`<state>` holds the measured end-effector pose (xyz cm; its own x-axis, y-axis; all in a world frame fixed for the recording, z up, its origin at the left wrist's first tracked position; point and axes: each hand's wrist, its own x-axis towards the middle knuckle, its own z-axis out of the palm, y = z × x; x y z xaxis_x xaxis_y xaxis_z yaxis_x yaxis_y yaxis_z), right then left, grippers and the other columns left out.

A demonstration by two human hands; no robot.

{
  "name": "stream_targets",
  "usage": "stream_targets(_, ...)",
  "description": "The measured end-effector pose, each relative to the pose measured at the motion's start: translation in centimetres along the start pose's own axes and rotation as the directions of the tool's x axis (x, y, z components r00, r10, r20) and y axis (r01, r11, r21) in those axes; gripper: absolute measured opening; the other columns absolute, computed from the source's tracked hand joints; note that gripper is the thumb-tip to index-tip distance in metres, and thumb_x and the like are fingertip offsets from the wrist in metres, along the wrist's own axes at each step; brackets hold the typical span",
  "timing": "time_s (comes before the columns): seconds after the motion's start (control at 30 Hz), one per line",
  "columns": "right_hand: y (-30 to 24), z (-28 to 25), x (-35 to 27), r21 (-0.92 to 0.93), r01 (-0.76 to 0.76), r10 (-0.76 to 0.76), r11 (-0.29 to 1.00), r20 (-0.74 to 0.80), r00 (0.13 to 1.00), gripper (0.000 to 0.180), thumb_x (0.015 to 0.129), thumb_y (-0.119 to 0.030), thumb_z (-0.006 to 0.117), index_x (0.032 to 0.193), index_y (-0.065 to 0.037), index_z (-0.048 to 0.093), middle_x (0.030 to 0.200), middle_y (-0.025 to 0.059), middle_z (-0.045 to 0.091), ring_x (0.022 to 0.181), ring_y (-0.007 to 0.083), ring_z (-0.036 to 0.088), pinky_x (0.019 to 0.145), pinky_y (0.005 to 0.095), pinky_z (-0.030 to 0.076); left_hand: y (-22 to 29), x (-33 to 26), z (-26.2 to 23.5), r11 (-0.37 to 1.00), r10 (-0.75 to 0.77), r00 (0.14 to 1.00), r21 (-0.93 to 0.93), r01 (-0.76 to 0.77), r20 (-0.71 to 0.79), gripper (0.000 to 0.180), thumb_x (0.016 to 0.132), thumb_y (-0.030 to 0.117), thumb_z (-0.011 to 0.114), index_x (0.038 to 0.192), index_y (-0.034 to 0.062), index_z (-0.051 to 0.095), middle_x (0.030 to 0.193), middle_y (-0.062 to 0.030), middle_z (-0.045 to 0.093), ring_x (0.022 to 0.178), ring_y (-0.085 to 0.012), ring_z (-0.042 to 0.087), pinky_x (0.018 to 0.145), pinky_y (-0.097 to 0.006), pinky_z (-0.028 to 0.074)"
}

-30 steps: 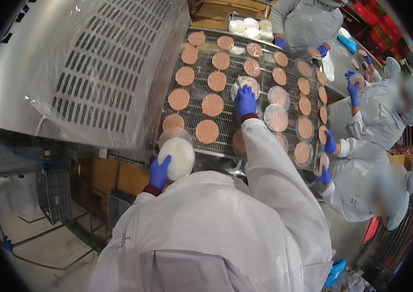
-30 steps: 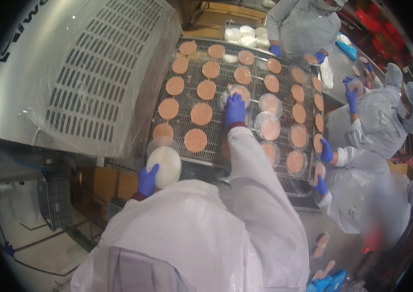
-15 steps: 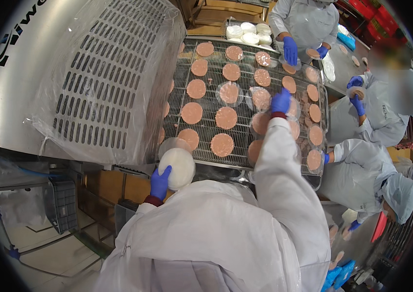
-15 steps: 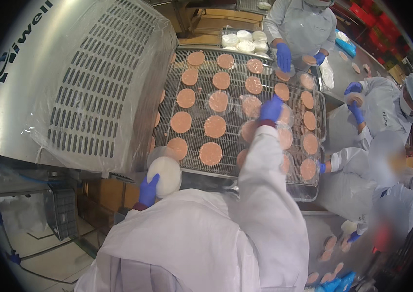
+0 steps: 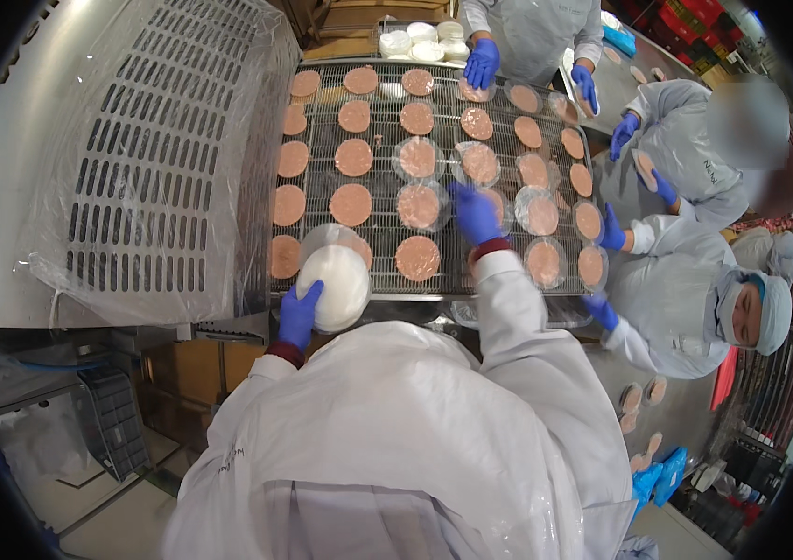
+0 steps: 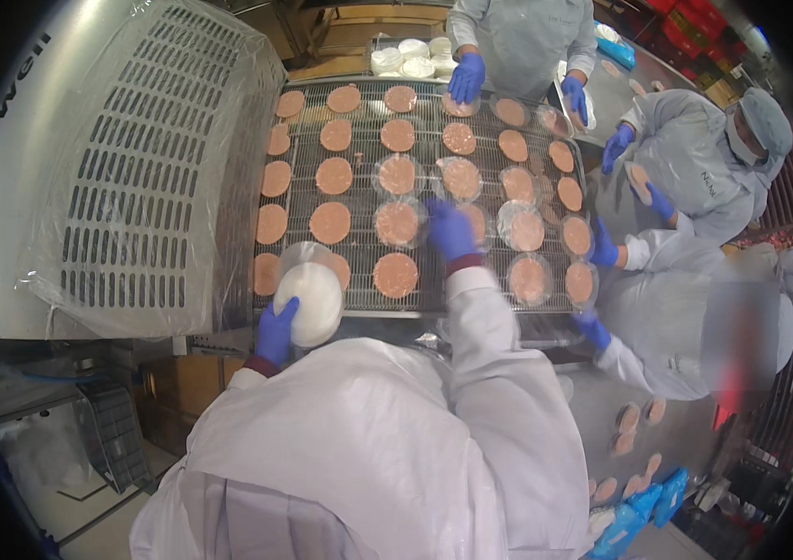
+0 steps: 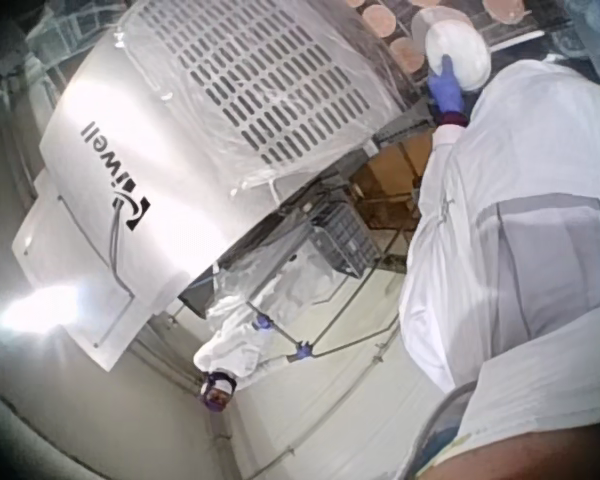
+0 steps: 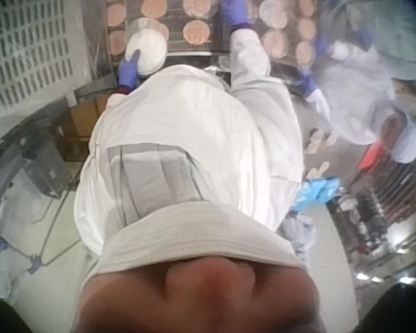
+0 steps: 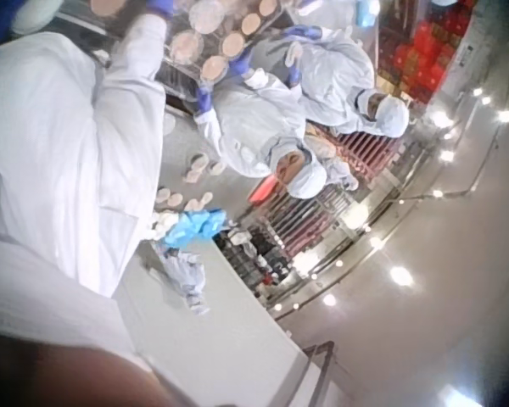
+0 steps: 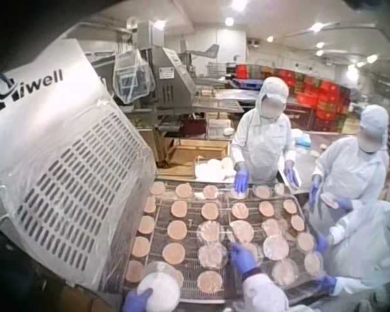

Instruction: The person picks up white circular discs and places them on top of pink circular discs arranged on a metal wire rack. The person handles the discs one at a time, stacking them in rows while other workers perform similar actions nearby.

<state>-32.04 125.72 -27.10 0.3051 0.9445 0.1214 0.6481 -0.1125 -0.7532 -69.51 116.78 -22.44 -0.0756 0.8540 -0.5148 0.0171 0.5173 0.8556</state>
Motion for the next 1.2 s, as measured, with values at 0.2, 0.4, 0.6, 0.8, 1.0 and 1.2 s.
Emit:
stream_targets(0.2,15.6,-9.7,-2.2,-0.526,-0.22,0.155,0.822,-0.165,0.974,0.028,0.072,-0.002,0.057,0.099,-0.003,0.065,0.094,0.0199,0.065,0.088,0.0343,0.062,0.081,0.0392,0.048,-0.8,0.9,0.5,1.0,-0.007,0.996,0.021,0.005,0.09,0.041,0.085,0.02,0.067,0.118,-0.0024,0.056,0.106,-0.0102,0.063,0.089,-0.0166,0.061,0.079,-0.03,0.05)
stream_targets(0.4,1.5,-3.7,-9.6,0.015,0.228,-0.228,0.974,0.053,0.972,0.011,0.076,-0.004,0.057,0.087,-0.004,0.062,0.085,0.0167,0.061,0.084,0.035,0.06,0.075,0.04,0.048,-1.5,1.7,2.5,1.0,0.002,0.988,0.013,-0.004,0.154,0.04,0.083,0.019,0.069,0.114,-0.0031,0.058,0.103,-0.0097,0.064,0.089,-0.0165,0.06,0.079,-0.03,0.049)
stream_targets(0.6,-4.8,-2.4,-10.1,0.245,-0.014,-0.01,0.969,0.093,0.996,0.024,0.079,-0.01,0.063,0.102,-0.002,0.062,0.1,0.0181,0.064,0.093,0.033,0.062,0.083,0.0384,0.047,0.0,1.6,4.0,0.989,0.068,0.976,0.115,-0.093,0.209,0.039,0.082,0.018,0.07,0.114,-0.0027,0.059,0.102,-0.0088,0.065,0.088,-0.0161,0.061,0.079,-0.03,0.049)
stream_targets(0.8,-6.0,-1.3,-8.1,0.05,-0.079,0.081,0.996,-0.034,0.996,0.034,0.078,-0.019,0.07,0.106,-0.003,0.061,0.096,0.015,0.064,0.094,0.0315,0.061,0.083,0.0378,0.048,0.3,1.2,3.5,0.987,0.134,0.966,0.058,-0.15,0.22,0.038,0.082,0.018,0.07,0.113,-0.0023,0.059,0.1,-0.0086,0.065,0.086,-0.0156,0.061,0.078,-0.03,0.049)
stream_targets(1.0,6.8,-2.9,-8.9,-0.211,-0.189,0.192,0.959,-0.009,0.981,0.022,0.081,-0.022,0.066,0.091,-0.002,0.065,0.09,0.0185,0.064,0.087,0.0321,0.062,0.078,0.0391,0.049,-2.2,1.7,0.8,1.0,0.021,0.993,0.02,-0.023,0.12,0.039,0.082,0.019,0.07,0.113,-0.0026,0.059,0.099,-0.0089,0.065,0.085,-0.0163,0.061,0.078,-0.03,0.05)
stream_targets(1.2,2.5,-4.7,-10.9,-0.163,-0.056,0.111,0.985,0.353,0.929,0.034,0.084,-0.029,0.061,0.11,-0.007,0.065,0.095,0.0198,0.066,0.085,0.0318,0.066,0.077,0.0377,0.051,-1.9,1.8,3.0,0.998,-0.013,0.964,0.058,-0.002,0.267,0.042,0.082,0.018,0.07,0.116,-0.0027,0.058,0.103,-0.0106,0.065,0.089,-0.0176,0.062,0.08,-0.03,0.049)
